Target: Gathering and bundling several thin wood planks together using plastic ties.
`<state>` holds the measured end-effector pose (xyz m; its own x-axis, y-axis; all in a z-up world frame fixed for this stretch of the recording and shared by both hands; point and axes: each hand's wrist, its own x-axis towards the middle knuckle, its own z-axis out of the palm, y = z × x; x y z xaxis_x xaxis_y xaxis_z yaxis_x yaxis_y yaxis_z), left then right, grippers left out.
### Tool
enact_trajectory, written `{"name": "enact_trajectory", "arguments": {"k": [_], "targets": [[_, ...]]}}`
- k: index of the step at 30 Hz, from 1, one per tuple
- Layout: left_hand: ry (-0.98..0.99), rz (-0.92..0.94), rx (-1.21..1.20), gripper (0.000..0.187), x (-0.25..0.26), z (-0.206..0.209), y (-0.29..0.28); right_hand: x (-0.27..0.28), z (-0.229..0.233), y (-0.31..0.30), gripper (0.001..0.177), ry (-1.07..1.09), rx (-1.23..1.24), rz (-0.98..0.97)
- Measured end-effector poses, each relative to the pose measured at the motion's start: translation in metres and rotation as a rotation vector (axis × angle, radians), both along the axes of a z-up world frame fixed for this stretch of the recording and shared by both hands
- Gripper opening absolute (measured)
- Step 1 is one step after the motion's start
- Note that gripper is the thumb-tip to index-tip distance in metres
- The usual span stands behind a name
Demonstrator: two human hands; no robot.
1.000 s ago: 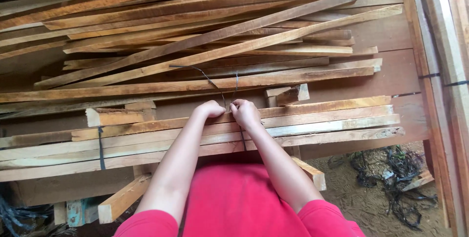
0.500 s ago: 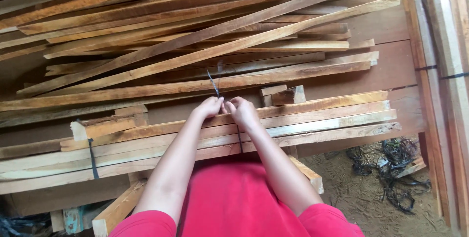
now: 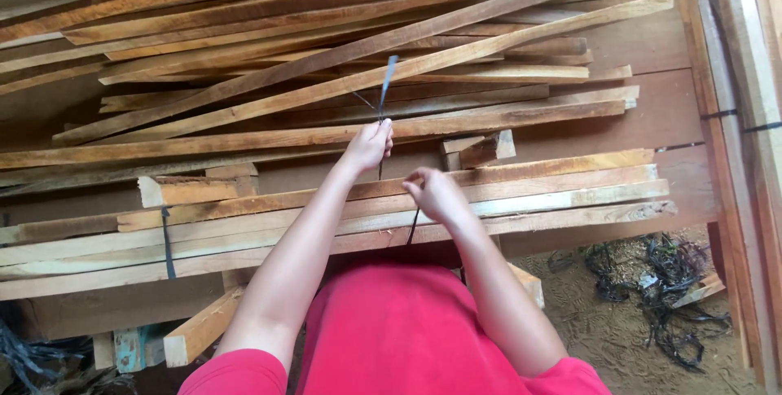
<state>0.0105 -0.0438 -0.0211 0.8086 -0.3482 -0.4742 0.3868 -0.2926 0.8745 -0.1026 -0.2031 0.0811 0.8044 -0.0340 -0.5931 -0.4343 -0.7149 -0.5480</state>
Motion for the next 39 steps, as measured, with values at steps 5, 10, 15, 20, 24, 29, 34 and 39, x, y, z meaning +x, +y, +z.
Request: {"name": "enact_trajectory", "arguments": {"k": [5, 10, 15, 20, 24, 29, 34, 39], "targets": [[-0.042, -0.085, 0.017, 0.058, -0.025, 0.022, -0.002, 0.034, -0.001, -0.012, 0.024, -0.107, -0.017, -0.011], [0.084, -0.034, 0.001, 0.052, -0.073, 0.009, -0.018, 0.067, -0.065, -0.005, 0.027, -0.210, -0.074, -0.095], [0.129, 0.266, 0.051, 0.049, -0.054, -0.053, -0.021, 0.029, -0.051, 0.025, 0.045, -0.622, 0.357, -0.720], [0.147, 0.426, 0.030, 0.045, -0.032, -0.026, -0.011, -0.057, -0.068, 0.039, 0.041, -0.370, 0.345, -0.475], [0.138, 0.474, 0.011, 0.049, -0.021, -0.037, -0.014, -0.069, -0.100, 0.040, 0.023, -0.299, 0.259, -0.208], [0.050, 0.385, 0.058, 0.050, -0.007, -0.051, -0.007, -0.049, -0.103, 0.039, 0.023, -0.470, 0.346, -0.616], [0.025, 0.298, 0.074, 0.053, -0.011, -0.035, -0.001, -0.018, -0.105, 0.062, 0.022, -0.694, 0.504, -0.437], [0.189, 0.305, -0.154, 0.048, -0.008, -0.018, -0.009, 0.002, -0.110, 0.065, 0.018, -0.371, 0.452, -0.436]]}}
